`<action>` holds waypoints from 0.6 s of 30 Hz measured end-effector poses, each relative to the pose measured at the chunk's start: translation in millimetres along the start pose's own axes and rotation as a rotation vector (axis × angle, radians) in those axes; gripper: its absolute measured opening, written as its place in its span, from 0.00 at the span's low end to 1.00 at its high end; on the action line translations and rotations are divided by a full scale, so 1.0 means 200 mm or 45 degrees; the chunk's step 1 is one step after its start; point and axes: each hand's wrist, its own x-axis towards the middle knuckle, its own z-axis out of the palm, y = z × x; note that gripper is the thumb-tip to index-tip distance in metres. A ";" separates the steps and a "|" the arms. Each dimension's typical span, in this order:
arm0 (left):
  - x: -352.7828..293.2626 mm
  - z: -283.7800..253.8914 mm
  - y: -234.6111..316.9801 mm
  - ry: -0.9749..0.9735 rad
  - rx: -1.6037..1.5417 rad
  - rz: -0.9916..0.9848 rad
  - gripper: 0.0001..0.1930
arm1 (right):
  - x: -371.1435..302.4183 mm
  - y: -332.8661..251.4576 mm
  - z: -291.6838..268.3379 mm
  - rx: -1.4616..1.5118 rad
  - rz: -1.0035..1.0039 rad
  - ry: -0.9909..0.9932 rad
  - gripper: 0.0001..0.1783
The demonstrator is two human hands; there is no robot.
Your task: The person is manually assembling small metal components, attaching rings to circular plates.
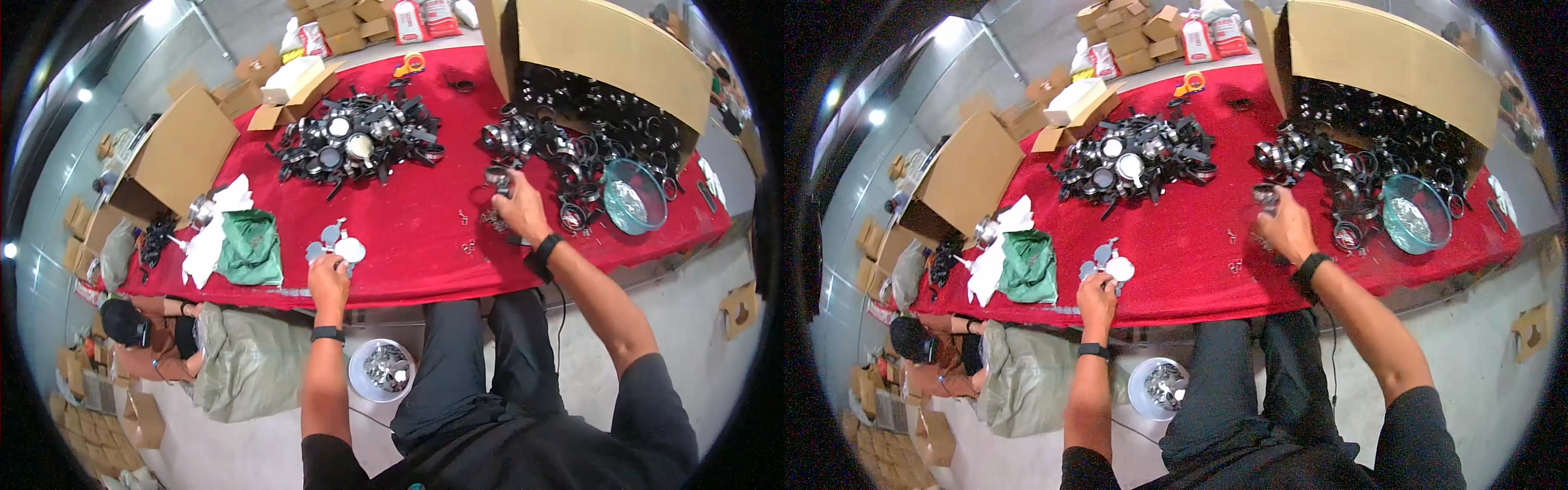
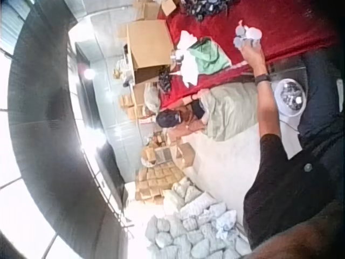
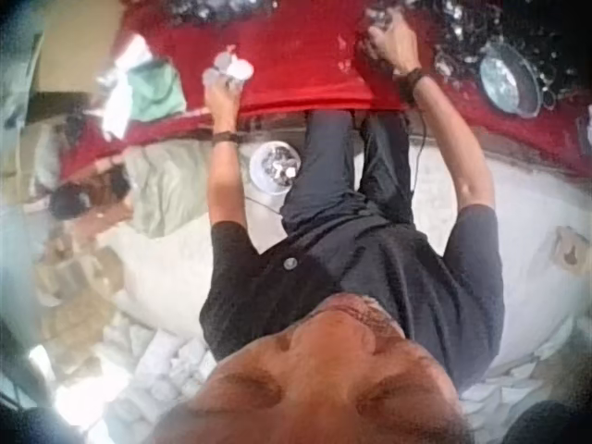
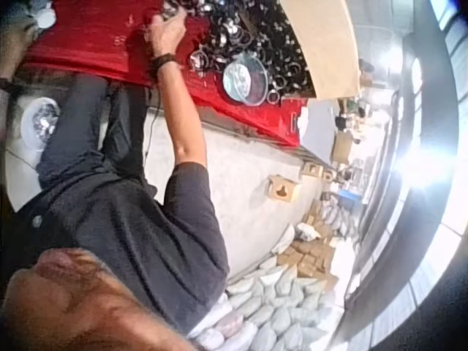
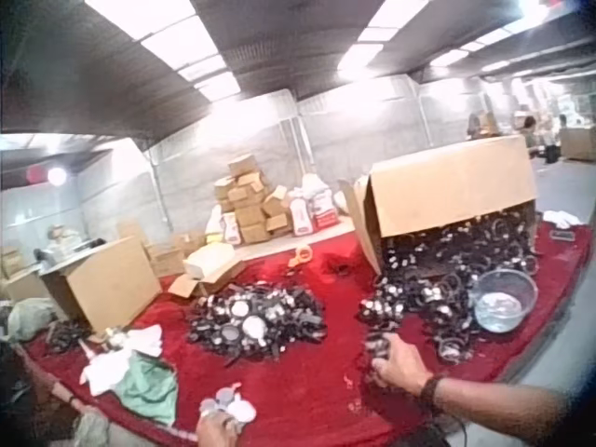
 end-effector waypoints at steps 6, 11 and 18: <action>0.03 0.01 -0.01 0.007 -0.163 -0.096 0.08 | -0.34 -0.17 0.37 -0.048 -0.177 -0.234 0.41; 0.04 -0.02 0.00 -0.026 -0.118 -0.098 0.08 | -0.40 -0.18 0.37 -0.142 -0.132 -0.289 0.43; 0.12 -0.09 0.07 0.259 -0.351 -0.076 0.09 | -0.47 -0.16 0.27 -0.033 -0.213 -0.003 0.38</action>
